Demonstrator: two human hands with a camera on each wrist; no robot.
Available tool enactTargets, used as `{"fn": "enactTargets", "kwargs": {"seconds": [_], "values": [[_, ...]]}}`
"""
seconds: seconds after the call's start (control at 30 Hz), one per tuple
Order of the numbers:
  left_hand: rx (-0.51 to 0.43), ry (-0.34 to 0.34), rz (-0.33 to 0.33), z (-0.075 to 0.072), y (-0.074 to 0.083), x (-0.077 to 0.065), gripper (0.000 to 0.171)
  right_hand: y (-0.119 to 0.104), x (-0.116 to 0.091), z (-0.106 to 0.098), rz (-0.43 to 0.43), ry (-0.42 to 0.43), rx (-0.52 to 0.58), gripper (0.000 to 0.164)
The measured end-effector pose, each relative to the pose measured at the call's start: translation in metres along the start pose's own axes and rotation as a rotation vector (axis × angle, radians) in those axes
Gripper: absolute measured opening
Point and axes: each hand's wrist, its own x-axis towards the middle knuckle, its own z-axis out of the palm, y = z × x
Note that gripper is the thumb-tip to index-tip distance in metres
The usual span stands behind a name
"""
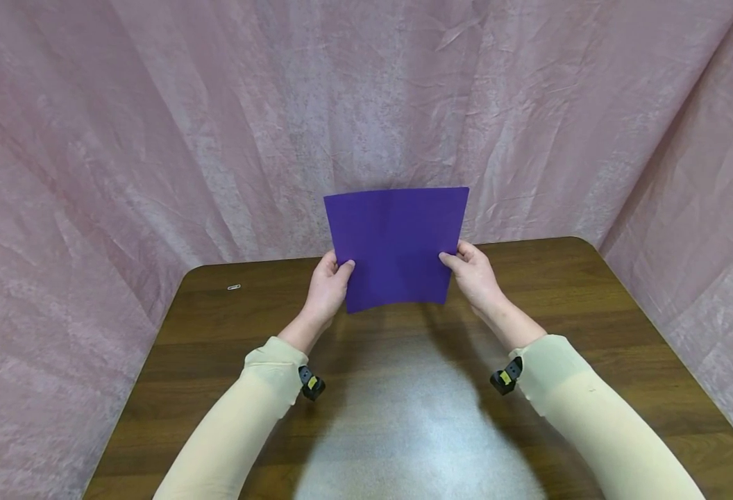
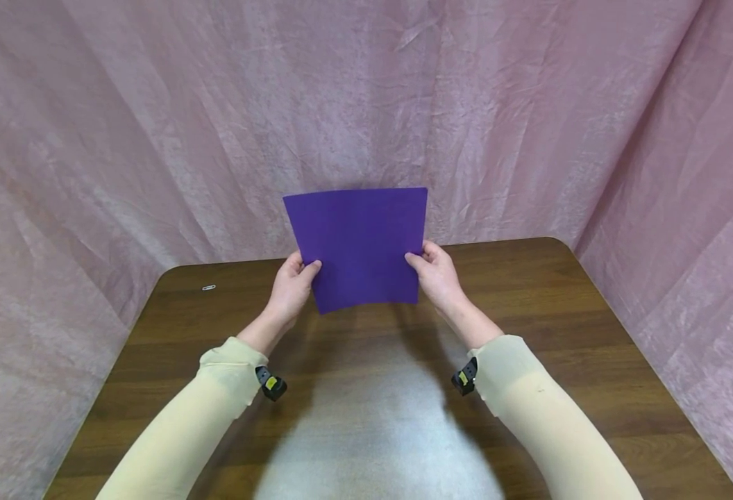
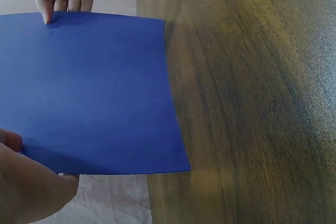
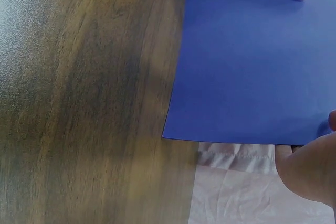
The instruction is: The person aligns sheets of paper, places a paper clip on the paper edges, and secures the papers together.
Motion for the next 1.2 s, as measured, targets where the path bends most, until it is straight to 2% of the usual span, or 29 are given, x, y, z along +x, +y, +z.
{"fn": "enactTargets", "kwargs": {"seconds": [0.2, 0.37, 0.57, 1.2], "values": [[0.003, 0.006, 0.008, 0.002, -0.002, 0.000, 0.026, 0.001, 0.000, 0.005, -0.002, 0.020, -0.046, 0.038], [0.001, 0.005, 0.006, 0.003, -0.002, 0.000, 0.023, 0.001, -0.001, 0.008, 0.011, 0.016, -0.034, 0.040], [-0.015, 0.001, -0.007, 0.003, -0.003, -0.001, 0.023, 0.000, -0.001, 0.010, 0.039, 0.007, -0.001, 0.037], [-0.019, -0.002, 0.001, 0.002, -0.006, 0.001, 0.022, 0.002, -0.003, 0.012, 0.018, 0.014, -0.004, 0.030]]}}
